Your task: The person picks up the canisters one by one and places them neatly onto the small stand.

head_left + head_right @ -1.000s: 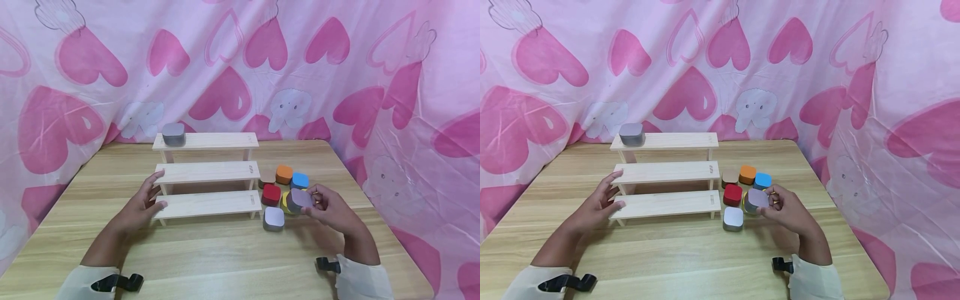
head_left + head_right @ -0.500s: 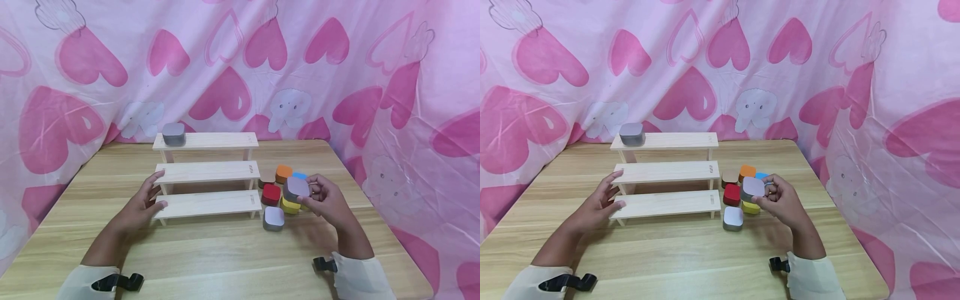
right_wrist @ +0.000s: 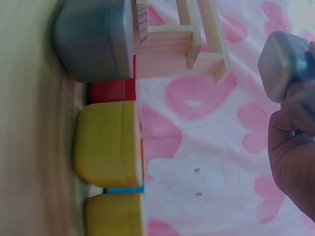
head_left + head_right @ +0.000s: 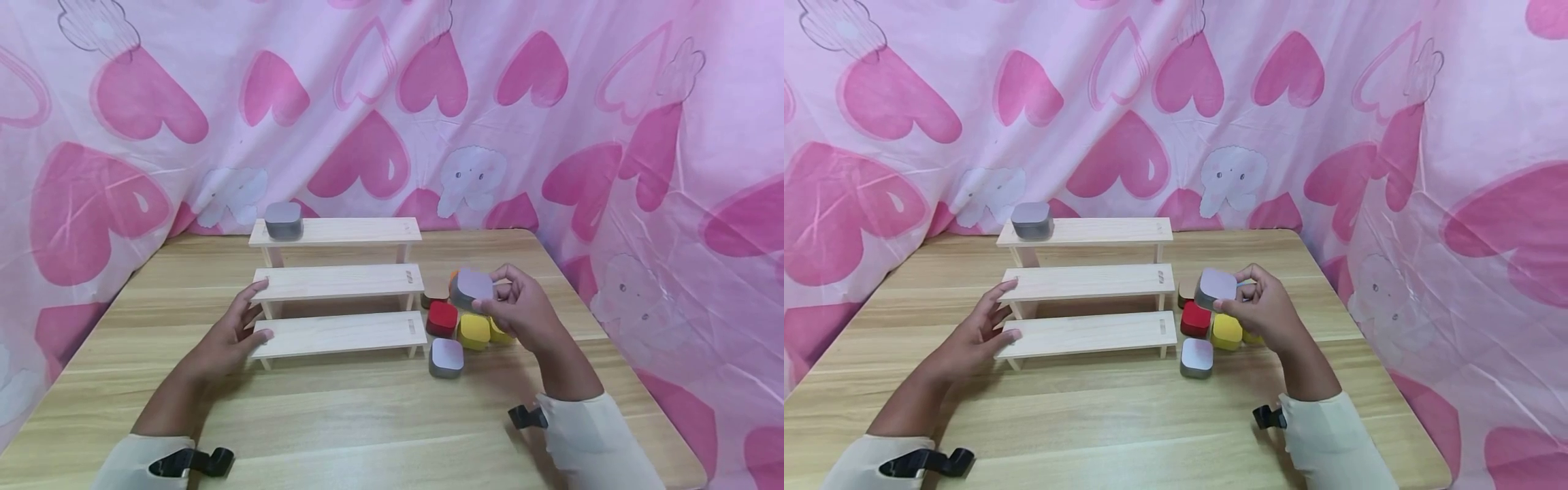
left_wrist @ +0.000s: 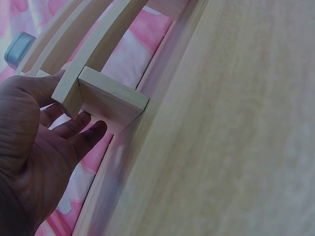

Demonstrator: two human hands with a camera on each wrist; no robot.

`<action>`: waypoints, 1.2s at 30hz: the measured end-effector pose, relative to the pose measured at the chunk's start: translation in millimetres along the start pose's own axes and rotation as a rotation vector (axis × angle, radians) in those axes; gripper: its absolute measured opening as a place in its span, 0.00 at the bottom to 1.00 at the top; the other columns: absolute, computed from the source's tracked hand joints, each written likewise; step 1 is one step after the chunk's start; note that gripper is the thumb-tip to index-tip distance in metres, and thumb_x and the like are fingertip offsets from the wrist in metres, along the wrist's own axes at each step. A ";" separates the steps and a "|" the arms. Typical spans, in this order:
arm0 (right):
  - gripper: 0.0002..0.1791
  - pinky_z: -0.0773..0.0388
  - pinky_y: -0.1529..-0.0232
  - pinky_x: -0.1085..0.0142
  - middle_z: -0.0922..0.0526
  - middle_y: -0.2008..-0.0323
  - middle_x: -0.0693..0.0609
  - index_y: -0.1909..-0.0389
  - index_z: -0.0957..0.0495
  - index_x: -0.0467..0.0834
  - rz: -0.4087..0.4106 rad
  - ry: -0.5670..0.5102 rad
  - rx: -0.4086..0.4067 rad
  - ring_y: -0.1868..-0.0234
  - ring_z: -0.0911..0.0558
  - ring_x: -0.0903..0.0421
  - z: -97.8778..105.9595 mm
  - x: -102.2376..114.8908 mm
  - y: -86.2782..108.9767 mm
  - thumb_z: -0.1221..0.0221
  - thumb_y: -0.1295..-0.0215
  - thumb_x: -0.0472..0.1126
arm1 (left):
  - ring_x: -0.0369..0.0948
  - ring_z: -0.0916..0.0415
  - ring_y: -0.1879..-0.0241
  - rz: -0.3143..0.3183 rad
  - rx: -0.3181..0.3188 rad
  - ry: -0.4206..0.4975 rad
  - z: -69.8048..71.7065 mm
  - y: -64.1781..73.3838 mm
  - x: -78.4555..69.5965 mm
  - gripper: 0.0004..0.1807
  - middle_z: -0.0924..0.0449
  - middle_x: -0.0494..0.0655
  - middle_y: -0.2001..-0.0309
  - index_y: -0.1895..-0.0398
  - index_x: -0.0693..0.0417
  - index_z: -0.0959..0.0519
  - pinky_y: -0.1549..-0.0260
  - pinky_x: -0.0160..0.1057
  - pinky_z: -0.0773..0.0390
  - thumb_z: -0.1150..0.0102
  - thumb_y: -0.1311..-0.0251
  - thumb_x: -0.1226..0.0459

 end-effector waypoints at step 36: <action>0.25 0.32 0.79 0.69 0.18 0.71 0.51 0.37 0.22 0.44 0.045 0.100 0.103 0.79 0.30 0.57 -89.3 54.4 -117.8 0.28 0.30 0.44 | 0.70 0.49 0.15 0.002 -0.006 0.015 -0.9 -1.6 3.6 0.53 0.59 0.58 0.09 0.10 0.27 0.59 0.36 0.21 0.29 0.37 0.22 0.66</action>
Point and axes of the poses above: each hand's wrist, its own y-axis away from the middle knuckle, its own z-axis out of the back of the hand, x = y × z, the point moved 4 cm from there along -y, towards the middle knuckle
